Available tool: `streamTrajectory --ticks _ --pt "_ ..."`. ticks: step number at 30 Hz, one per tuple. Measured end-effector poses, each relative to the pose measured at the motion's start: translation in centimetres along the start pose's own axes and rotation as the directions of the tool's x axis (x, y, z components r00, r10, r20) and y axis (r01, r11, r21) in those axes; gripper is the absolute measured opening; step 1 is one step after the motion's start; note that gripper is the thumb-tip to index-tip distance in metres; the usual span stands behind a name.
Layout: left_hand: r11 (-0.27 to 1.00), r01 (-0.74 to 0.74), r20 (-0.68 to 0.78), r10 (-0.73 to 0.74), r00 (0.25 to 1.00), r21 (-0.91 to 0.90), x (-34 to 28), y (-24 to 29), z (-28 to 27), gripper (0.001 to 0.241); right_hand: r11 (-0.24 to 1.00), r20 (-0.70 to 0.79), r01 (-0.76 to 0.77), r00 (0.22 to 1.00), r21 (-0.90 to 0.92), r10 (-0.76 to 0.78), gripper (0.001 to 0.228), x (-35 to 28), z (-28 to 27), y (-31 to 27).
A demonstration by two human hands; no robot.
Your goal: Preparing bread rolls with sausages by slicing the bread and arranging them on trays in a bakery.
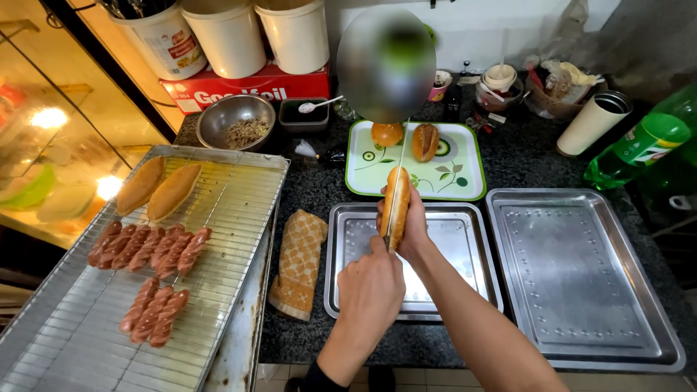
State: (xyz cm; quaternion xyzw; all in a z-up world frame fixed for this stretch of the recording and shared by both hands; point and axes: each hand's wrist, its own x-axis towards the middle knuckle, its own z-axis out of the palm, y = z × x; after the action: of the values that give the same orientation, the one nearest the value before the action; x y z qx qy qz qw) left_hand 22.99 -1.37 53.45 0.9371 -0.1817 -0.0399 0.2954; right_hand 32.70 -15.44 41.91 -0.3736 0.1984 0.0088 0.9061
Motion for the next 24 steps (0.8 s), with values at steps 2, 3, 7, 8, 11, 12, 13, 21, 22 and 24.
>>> streamTrajectory --ticks 2,3,7,8,11,12,13,21,22,24 --pt "1.000 0.003 -0.004 -0.003 1.000 -0.001 -0.1 -0.3 0.2 0.026 1.000 0.011 0.003 1.000 -0.015 -0.003 0.050 0.1 0.0 0.2" --pt "1.000 0.001 -0.005 -0.001 1.000 -0.001 -0.1 -0.4 0.3 0.026 1.000 0.019 0.010 1.000 -0.027 -0.009 0.051 0.1 0.0 0.3" --pt "1.000 -0.014 -0.040 0.015 0.999 0.008 -0.3 -0.7 0.6 0.026 1.000 0.037 -0.028 0.999 0.011 0.027 0.051 -0.1 0.2 0.5" --pt "1.000 -0.015 -0.045 0.015 0.999 0.008 -0.4 -0.6 0.5 0.026 1.000 0.028 -0.026 0.999 0.004 0.026 0.051 -0.2 0.3 0.4" --pt "1.000 -0.007 -0.052 0.008 0.999 0.011 -0.4 -0.6 0.8 0.027 1.000 0.022 -0.026 0.999 -0.007 0.026 0.051 -0.5 0.6 0.3" --pt "1.000 0.001 -0.053 0.000 0.999 0.017 -0.4 -0.7 0.8 0.028 1.000 0.026 -0.026 0.999 -0.010 0.027 0.051 -0.6 0.7 0.4" --pt "1.000 0.003 -0.054 -0.002 0.999 0.018 -0.3 -0.8 0.9 0.028 1.000 0.028 -0.029 0.999 -0.011 0.029 0.051 -0.5 0.8 0.5" --pt "0.999 0.027 -0.027 -0.026 0.999 0.024 -0.7 -1.2 1.2 0.029 0.999 0.031 -0.033 0.999 -0.023 0.033 0.051 -1.0 1.3 0.3" --pt "0.999 0.027 -0.028 -0.026 0.999 0.024 -0.6 -1.1 1.1 0.029 0.999 0.032 -0.032 0.999 -0.023 0.033 0.051 -1.0 1.3 0.3" --pt "0.999 0.040 -0.016 -0.040 0.999 0.024 -0.5 -1.0 1.1 0.031 0.998 0.037 -0.039 0.998 -0.044 0.041 0.048 -1.0 1.3 0.4"
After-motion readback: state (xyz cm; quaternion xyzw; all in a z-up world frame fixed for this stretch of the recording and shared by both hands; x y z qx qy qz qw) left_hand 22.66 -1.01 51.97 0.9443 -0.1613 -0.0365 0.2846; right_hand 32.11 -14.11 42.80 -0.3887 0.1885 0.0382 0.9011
